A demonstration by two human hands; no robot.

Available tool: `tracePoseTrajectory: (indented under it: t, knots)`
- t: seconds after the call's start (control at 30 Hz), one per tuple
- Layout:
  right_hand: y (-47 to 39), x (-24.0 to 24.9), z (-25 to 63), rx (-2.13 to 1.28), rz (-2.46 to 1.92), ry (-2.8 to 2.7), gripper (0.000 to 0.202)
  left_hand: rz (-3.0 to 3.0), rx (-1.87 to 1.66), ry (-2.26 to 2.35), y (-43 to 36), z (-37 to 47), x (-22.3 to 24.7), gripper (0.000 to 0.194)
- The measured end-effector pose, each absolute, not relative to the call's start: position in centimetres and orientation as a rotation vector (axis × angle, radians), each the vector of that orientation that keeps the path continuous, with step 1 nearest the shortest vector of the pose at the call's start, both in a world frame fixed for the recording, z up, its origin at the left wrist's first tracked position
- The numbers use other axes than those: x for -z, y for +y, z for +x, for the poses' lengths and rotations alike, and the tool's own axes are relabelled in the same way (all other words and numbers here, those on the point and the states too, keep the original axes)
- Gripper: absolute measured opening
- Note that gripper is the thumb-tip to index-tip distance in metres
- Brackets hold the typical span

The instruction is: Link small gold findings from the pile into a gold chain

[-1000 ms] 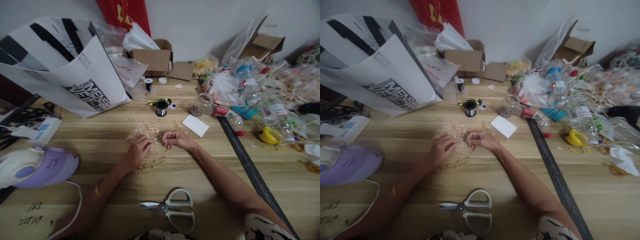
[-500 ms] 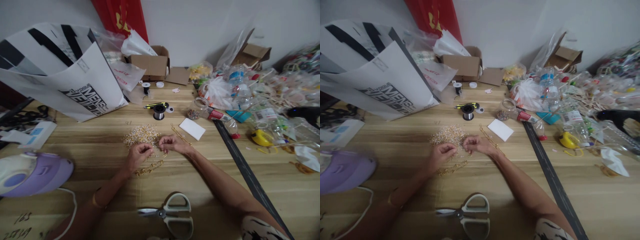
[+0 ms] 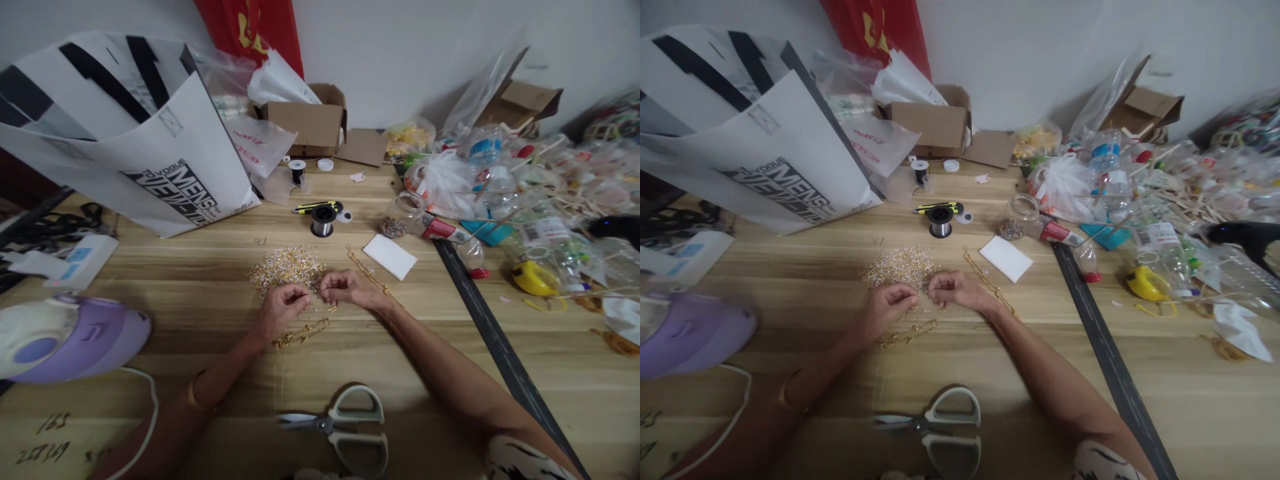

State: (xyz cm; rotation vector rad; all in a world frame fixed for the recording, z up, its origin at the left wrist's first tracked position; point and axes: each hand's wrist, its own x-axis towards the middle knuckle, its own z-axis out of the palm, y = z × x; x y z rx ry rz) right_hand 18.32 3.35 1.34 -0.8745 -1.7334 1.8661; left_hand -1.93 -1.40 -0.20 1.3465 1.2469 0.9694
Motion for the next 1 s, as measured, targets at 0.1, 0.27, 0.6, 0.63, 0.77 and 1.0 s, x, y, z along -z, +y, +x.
tracePoseTrajectory:
  t: [0.1, 0.27, 0.6, 0.63, 0.77, 1.0]
  knots:
    - [3.34, -1.27, 18.32, -1.877, -0.867, -1.716, 0.029, 1.359, -0.965, 1.243, -1.45, -1.97, 0.41, 0.012]
    - [3.30, -1.30, 18.30, -1.887, -0.872, -1.716, 0.027, 1.376, -0.986, 1.239, -1.42, -1.89, 0.58, 0.012]
    - [3.19, -1.23, 18.16, -1.852, -0.864, -1.742, 0.026, 1.356, -1.001, 1.277, -1.42, -1.64, 0.04, 0.011]
    - [3.16, -1.24, 18.14, -1.851, -0.860, -1.740, 0.027, 1.355, -1.008, 1.278, -1.41, -1.62, -0.03, 0.011]
    - [3.09, -1.26, 18.06, -1.836, -0.853, -1.740, 0.028, 1.345, -1.017, 1.277, -1.37, -1.58, -0.28, 0.010]
    - [3.11, -1.07, 18.06, -1.843, -0.843, -1.736, 0.028, 1.339, -1.018, 1.304, -1.35, -1.54, -0.27, 0.010]
